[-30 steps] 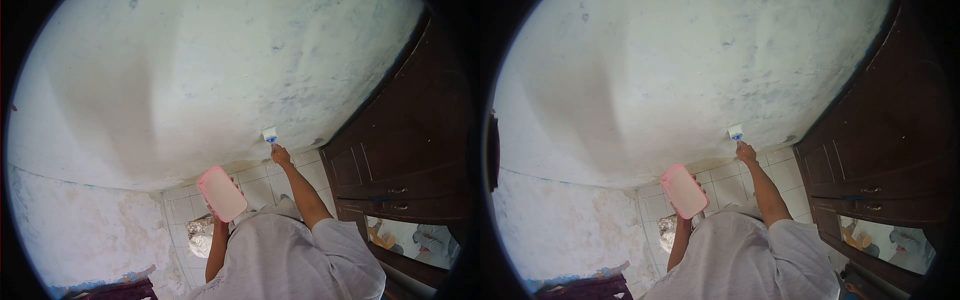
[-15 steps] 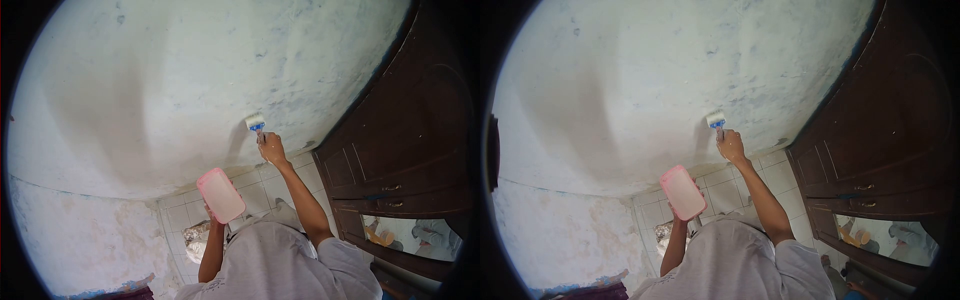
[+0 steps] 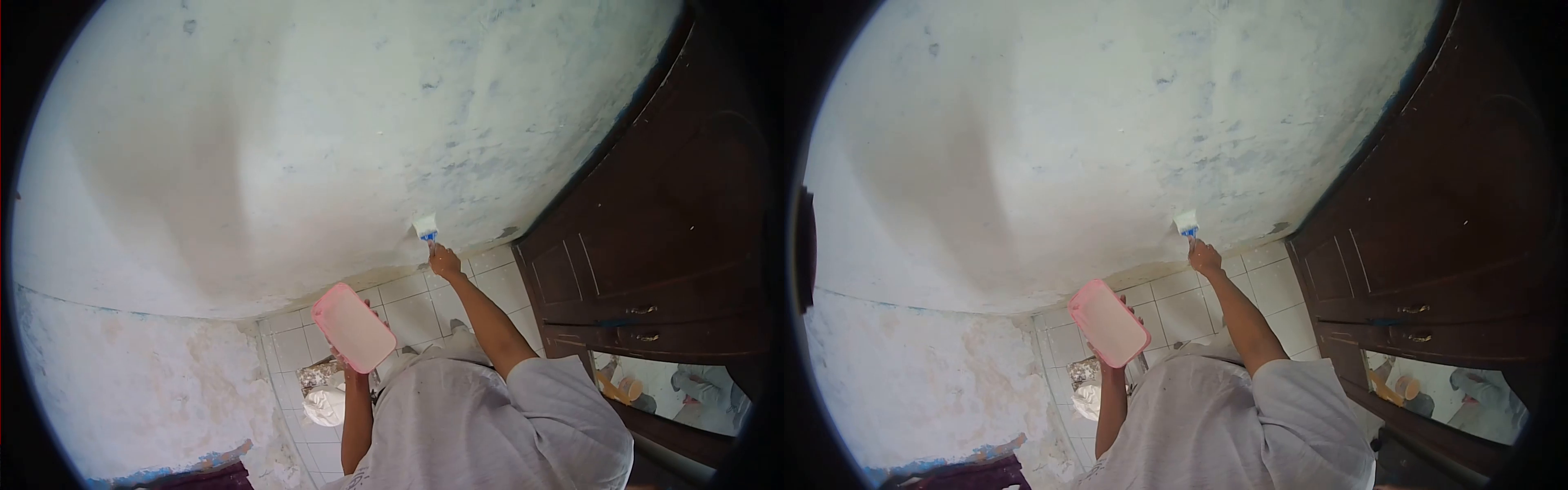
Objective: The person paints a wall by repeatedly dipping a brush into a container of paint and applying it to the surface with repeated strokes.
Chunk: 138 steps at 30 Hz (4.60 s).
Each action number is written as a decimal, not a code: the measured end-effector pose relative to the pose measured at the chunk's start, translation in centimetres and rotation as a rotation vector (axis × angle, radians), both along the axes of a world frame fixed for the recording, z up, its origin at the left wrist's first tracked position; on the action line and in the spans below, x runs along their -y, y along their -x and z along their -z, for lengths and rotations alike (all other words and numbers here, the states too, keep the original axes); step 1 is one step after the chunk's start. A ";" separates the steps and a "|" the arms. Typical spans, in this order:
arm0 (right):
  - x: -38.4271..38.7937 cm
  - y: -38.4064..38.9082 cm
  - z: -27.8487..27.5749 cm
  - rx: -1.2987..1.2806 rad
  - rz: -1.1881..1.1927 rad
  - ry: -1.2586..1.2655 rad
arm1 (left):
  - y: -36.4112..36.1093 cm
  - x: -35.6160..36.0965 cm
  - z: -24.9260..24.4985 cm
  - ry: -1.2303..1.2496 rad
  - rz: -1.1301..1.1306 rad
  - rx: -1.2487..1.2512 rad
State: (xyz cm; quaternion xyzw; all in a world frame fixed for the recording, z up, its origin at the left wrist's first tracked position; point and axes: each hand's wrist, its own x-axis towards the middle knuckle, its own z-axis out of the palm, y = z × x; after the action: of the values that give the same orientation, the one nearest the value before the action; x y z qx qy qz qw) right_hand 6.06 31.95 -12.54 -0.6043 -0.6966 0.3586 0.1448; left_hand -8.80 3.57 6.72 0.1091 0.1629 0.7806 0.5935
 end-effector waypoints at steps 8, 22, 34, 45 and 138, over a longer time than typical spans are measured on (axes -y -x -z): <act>-1.7 -3.6 -10.4 -0.361 0.079 0.302 | 0.6 -1.3 0.5 -0.036 -0.029 -0.039; -1.1 -3.0 -17.7 -0.276 0.003 -0.173 | 1.9 -3.2 5.2 0.084 -0.017 0.100; -2.0 -3.2 -16.9 -0.306 0.022 -0.089 | 4.3 -0.9 5.2 0.147 -0.037 0.094; 0.6 -0.9 -15.1 -0.095 0.043 -0.392 | 5.6 -0.5 1.9 0.201 -0.008 0.037; -2.2 -6.0 -8.5 0.108 -0.152 0.128 | 5.1 2.5 3.4 0.186 -0.008 0.074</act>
State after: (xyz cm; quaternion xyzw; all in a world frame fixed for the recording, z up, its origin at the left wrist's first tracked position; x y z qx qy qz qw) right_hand 12.07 34.19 -4.02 -0.5764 -0.7228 0.3790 0.0405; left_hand -13.87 1.08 3.29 0.0241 0.2131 0.7680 0.6035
